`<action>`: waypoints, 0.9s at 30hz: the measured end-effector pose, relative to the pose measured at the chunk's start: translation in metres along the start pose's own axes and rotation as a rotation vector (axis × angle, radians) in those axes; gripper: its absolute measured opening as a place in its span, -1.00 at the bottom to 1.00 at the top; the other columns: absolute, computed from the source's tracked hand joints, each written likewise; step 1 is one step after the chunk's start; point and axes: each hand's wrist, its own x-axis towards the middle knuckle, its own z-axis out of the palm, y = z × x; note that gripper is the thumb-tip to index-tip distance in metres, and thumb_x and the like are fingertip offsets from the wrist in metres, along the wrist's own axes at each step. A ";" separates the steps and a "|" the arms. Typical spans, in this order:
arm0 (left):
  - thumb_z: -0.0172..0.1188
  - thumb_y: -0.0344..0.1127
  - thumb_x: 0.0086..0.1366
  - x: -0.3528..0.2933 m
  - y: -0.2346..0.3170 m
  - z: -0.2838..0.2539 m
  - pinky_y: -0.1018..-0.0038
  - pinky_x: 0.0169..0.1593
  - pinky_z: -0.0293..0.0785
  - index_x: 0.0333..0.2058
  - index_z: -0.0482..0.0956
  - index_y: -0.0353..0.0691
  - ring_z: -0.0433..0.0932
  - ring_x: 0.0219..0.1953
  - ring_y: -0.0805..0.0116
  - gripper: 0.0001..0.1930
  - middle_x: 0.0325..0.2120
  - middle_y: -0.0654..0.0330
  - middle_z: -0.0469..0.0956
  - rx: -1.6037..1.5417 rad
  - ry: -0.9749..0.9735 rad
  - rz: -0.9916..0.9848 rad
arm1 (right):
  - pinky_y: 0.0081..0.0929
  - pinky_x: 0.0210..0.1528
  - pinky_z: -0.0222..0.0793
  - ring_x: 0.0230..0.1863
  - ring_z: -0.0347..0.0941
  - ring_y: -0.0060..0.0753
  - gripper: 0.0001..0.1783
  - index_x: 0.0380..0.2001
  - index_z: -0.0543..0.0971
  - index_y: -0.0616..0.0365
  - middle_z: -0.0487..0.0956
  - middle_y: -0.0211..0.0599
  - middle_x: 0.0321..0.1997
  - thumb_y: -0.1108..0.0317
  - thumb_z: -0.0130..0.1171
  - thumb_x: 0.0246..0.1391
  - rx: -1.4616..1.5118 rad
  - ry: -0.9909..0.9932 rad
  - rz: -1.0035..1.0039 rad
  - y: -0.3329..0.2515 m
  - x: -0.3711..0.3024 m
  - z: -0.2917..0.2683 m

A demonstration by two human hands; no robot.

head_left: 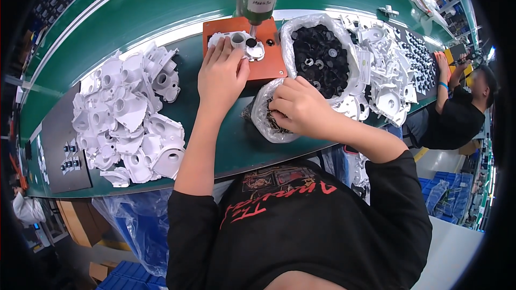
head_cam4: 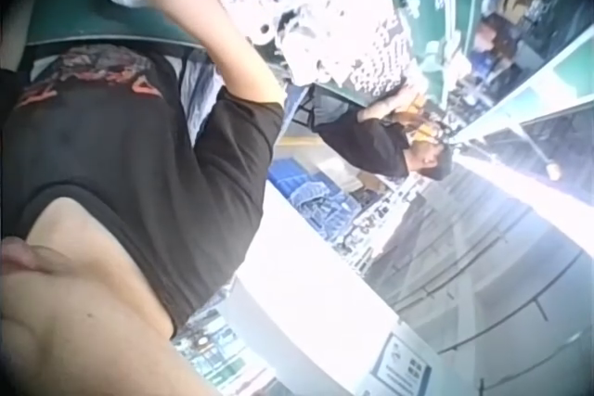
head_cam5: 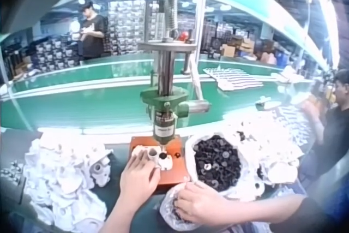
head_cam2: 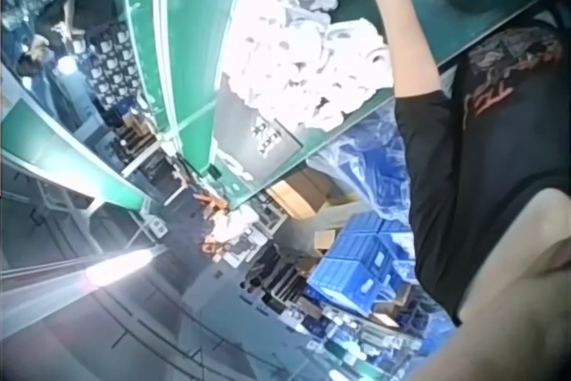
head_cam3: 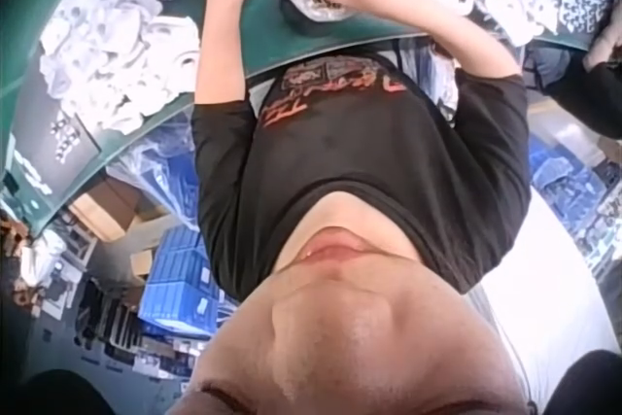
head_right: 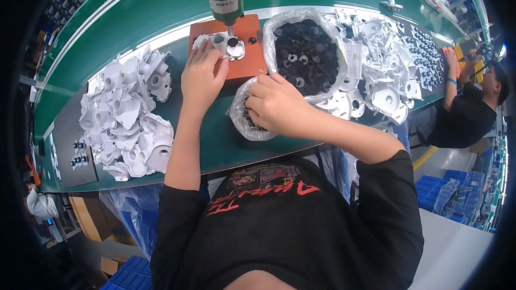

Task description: Assembling small white plastic components using a manual press machine and metal pins on an assembly line.

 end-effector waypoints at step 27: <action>0.15 -0.32 0.10 0.001 0.000 -0.002 0.19 0.14 0.34 -0.33 0.51 -0.29 0.47 0.02 0.00 -0.81 -0.11 -0.14 0.52 -0.035 0.022 -0.003 | -0.68 -0.68 0.15 -0.69 0.22 -0.71 -0.87 -0.42 0.58 0.20 0.44 -0.49 -0.63 0.40 0.22 -0.07 0.838 -0.383 0.629 0.121 0.113 -0.016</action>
